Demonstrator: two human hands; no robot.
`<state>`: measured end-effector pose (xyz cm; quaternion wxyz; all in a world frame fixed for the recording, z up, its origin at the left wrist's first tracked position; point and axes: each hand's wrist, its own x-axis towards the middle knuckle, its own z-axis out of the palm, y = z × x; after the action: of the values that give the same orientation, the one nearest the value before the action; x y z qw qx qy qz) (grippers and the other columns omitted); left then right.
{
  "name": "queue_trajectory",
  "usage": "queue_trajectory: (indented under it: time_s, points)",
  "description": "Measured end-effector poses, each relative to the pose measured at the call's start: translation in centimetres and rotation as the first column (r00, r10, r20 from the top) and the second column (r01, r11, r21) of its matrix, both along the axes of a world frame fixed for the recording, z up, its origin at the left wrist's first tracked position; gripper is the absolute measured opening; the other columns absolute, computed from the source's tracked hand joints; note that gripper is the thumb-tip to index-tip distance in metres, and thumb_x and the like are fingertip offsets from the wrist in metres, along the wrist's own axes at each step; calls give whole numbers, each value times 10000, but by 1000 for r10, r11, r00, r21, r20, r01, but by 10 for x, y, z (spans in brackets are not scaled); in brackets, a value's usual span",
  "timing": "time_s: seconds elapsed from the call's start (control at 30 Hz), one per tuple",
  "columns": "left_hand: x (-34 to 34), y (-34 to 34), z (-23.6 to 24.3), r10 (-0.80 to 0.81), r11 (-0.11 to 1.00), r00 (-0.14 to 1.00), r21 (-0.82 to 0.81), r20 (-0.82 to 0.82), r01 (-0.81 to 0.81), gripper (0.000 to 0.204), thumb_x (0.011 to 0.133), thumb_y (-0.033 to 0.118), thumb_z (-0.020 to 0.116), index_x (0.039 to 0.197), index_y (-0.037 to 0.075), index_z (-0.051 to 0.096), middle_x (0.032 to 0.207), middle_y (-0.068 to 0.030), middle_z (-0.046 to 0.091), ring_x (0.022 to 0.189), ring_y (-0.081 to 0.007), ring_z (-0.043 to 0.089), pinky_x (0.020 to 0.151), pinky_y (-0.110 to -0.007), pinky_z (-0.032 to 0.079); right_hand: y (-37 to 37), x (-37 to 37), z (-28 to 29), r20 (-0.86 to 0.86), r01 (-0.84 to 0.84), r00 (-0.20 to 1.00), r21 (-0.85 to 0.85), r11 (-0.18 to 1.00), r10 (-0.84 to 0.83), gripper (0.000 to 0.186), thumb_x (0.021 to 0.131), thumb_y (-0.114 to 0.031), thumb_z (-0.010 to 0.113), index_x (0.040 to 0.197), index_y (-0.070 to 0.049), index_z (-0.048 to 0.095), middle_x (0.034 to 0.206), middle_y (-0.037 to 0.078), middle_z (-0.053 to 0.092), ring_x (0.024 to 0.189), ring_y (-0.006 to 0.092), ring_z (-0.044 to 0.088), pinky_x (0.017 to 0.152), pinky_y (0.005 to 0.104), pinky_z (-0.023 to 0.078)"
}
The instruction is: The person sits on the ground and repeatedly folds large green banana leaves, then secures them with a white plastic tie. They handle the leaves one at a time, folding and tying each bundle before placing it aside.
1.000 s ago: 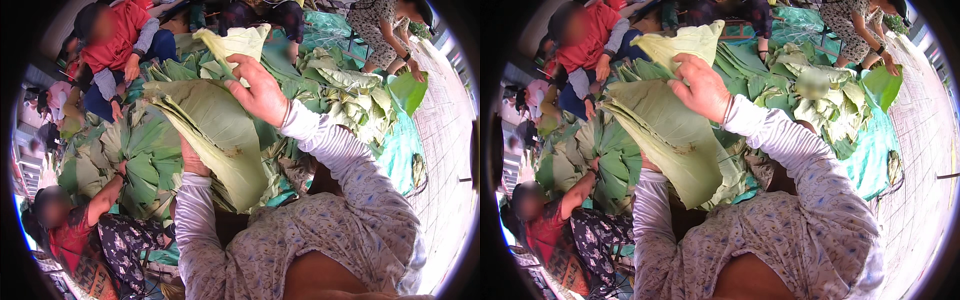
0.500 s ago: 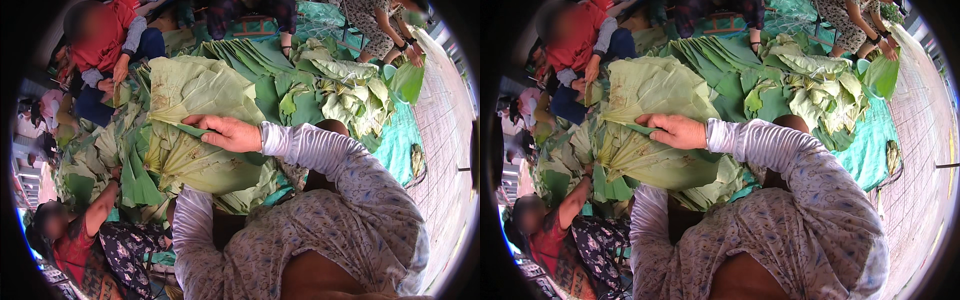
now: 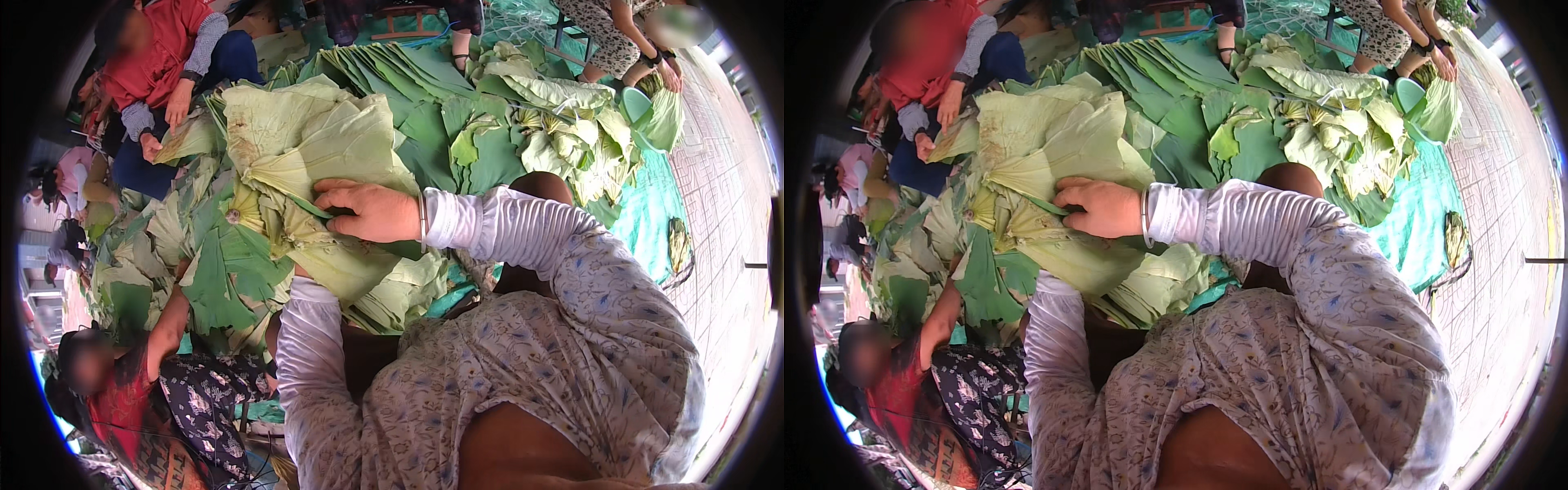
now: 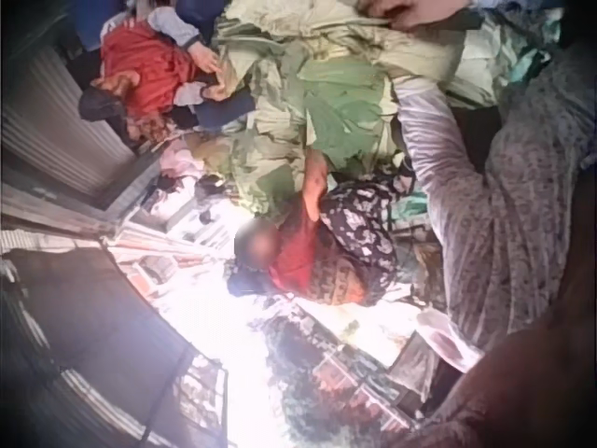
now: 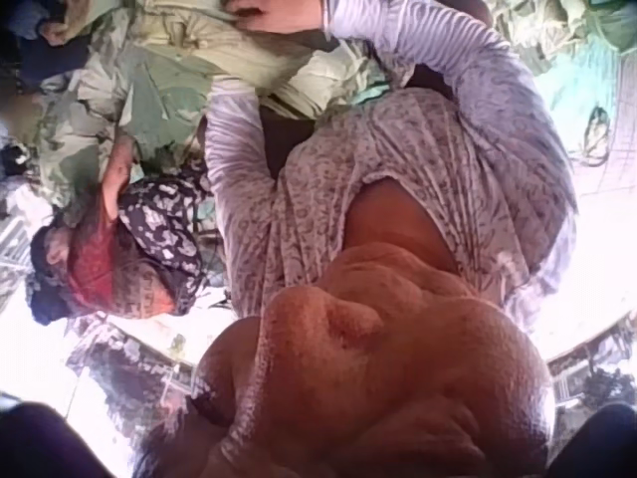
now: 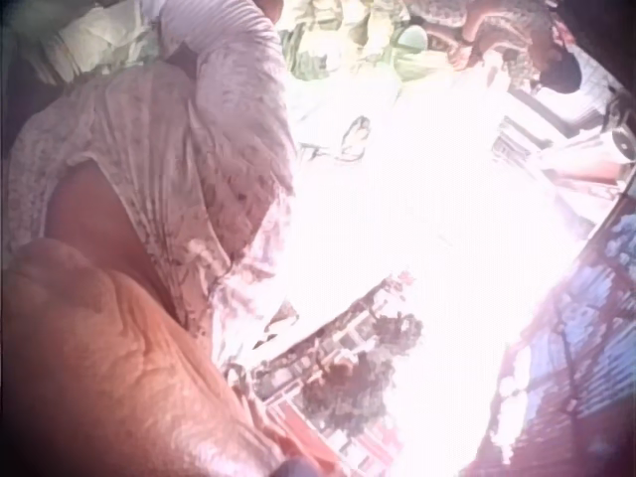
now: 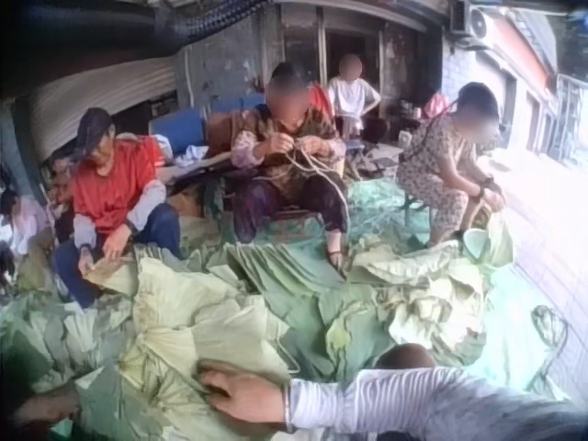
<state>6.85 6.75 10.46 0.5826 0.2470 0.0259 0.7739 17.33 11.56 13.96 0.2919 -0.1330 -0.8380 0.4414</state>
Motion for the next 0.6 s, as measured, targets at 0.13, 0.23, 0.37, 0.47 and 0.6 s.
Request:
queue_trajectory:
  time_s: [0.13, 0.23, 0.37, 0.47, 0.6]
  points:
    - [-8, -8, -7, -43, 968, 992, -251, -120, 11, 379, 830, 149, 403, 1173, 10, 322, 1236, -67, 312, 1124, -175, 331, 944, -260, 243, -7, 6, 1, 51, -1, 998, -378, 926, 22, 414, 745, -113, 474, 1142, -31, 389, 1104, 163, 480, 1022, 272, 467, 865, 306, 362]
    - [-12, -11, -5, -61, 941, 983, -338, -172, -1, 384, 826, 168, 414, 1169, 17, 333, 1224, -68, 329, 1114, -178, 343, 938, -265, 255, -15, 7, -2, -48, 67, 994, -394, 917, -93, 418, 739, -77, 496, 1137, -25, 381, 1081, 167, 487, 978, 290, 493, 837, 325, 388]
    - [-19, -11, -2, -59, 926, 980, -378, -189, -17, 391, 821, 194, 429, 1164, 26, 347, 1207, -69, 351, 1101, -183, 360, 930, -273, 271, -11, 15, 6, -84, 132, 989, 155, 979, -120, 441, 725, -85, 539, 1127, -3, 376, 1044, 160, 496, 950, 295, 509, 791, 313, 432]
    - [-29, -12, 7, -26, 929, 983, -369, -182, -44, 396, 817, 213, 440, 1160, 33, 357, 1195, -70, 368, 1090, -187, 372, 924, -278, 283, 6, 32, 22, -380, 157, 924, 256, 954, -50, 322, 778, -98, 520, 1069, 8, 432, 1014, 141, 510, 888, 280, 528, 764, 315, 444]
    - [-39, -9, 19, 14, 943, 986, -326, -164, -67, 404, 811, 238, 455, 1155, 42, 371, 1179, -71, 390, 1077, -191, 388, 915, -285, 298, 60, 52, 28, -460, 219, 858, -75, 973, -229, 193, 830, -127, 493, 988, -16, 501, 936, 67, 545, 812, 154, 528, 710, 265, 433]
